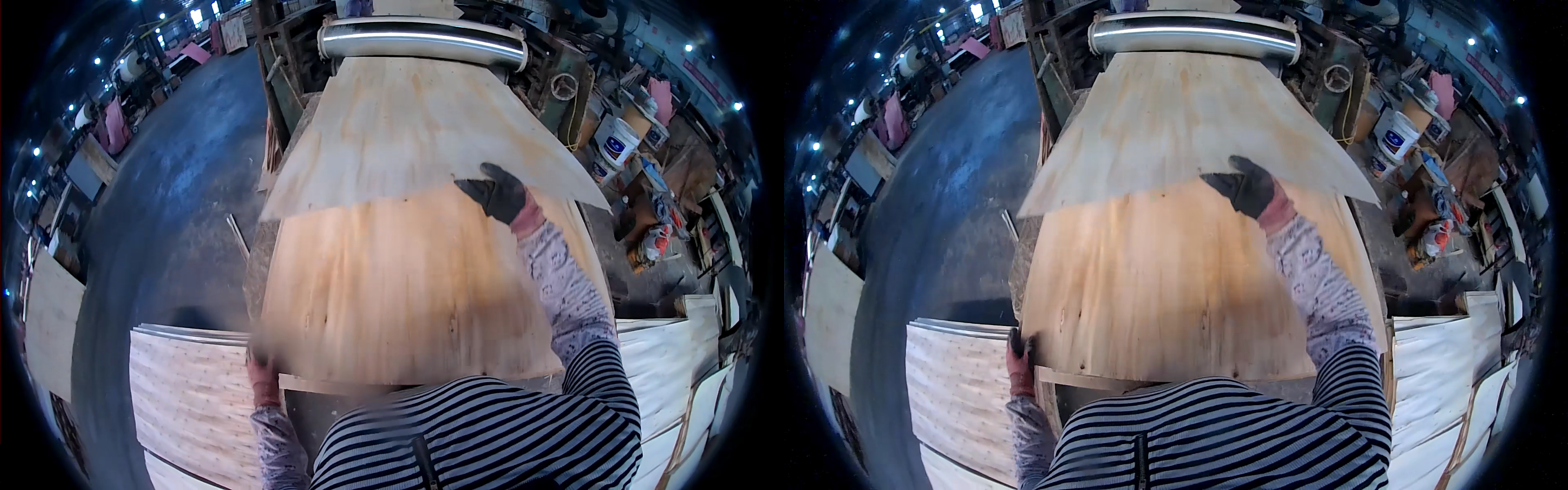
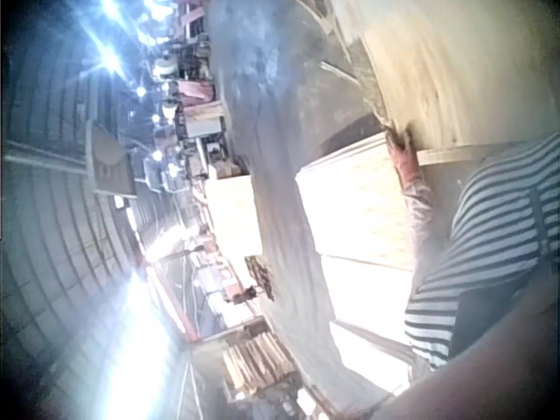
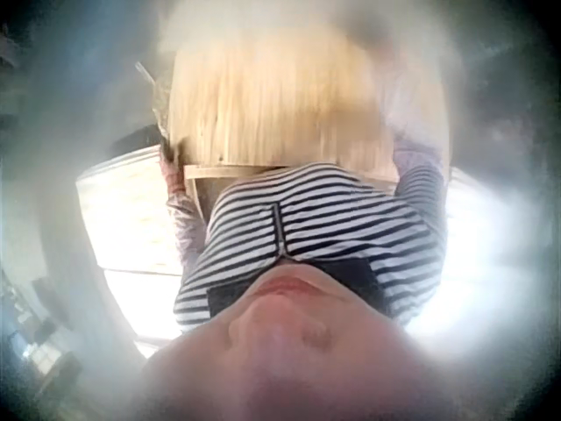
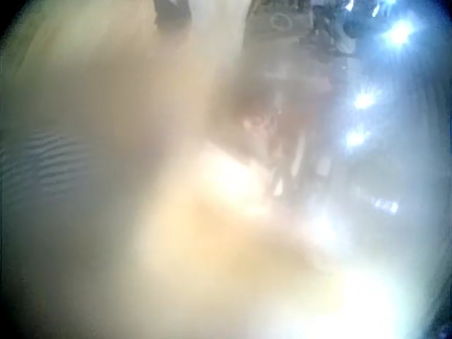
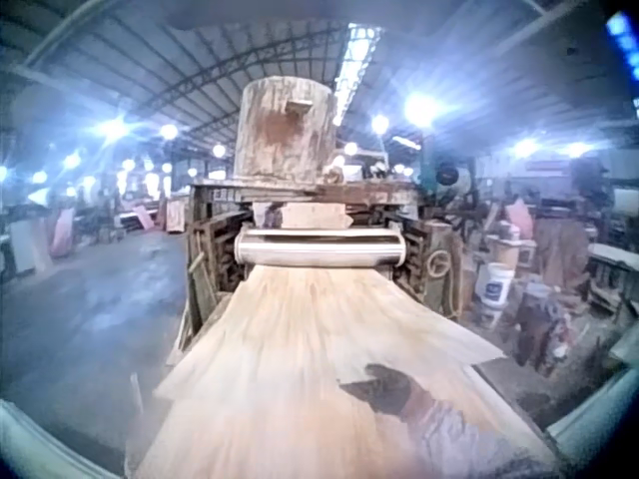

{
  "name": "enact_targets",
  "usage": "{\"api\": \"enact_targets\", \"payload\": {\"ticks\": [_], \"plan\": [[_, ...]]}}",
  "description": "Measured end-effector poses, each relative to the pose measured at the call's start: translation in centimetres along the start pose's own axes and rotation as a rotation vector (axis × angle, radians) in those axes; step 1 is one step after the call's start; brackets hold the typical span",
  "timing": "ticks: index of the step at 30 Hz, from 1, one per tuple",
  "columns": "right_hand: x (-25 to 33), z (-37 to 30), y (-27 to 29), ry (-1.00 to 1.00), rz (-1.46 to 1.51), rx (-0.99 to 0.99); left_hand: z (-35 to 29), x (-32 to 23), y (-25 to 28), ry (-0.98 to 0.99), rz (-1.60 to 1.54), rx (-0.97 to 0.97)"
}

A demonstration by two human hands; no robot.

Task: The person picks up wood veneers from a stack, places them on a processing machine table, and uses a long pole to assist the machine in feeding or flattening the sheets.

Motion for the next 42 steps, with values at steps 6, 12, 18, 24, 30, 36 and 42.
{"api": "enact_targets", "payload": {"ticks": [6,12,18,24,30,36,42], "plan": [[5.1,6.2,0.1,0.057,-0.043,-0.036,-1.3,-8.9,0.3,0.205,-0.426,-0.110],[9.7,14.0,6.4,0.104,0.260,-0.141,1.0,-21.6,-0.4,0.221,-1.077,-0.272],[4.8,11.4,11.7,-0.228,0.370,-0.649,-3.0,-12.5,-2.7,0.291,-0.748,0.017],[-10.1,-0.4,2.5,-0.393,-0.324,0.085,2.4,-9.7,-6.8,-0.302,-0.094,-0.053],[-21.9,-11.2,-0.9,-0.955,-0.134,-0.130,8.5,-21.3,-6.2,-0.669,0.184,-0.134],[-24.6,-12.8,0.4,-0.201,-0.215,-0.224,9.3,-20.0,-6.3,-0.620,0.043,-0.090],[-25.3,-16.6,3.2,-0.521,0.290,-0.196,10.2,-18.2,-7.0,0.310,-1.056,-0.184]]}}
Point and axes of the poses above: each hand's wrist, its own z-axis towards the middle knuckle, its own y-axis out of the back of the hand, x = y × z, the point moved 3 cm from there along z, towards the middle knuckle, and after that the axes turned 13 degrees about -y, right-handed, at the moved point
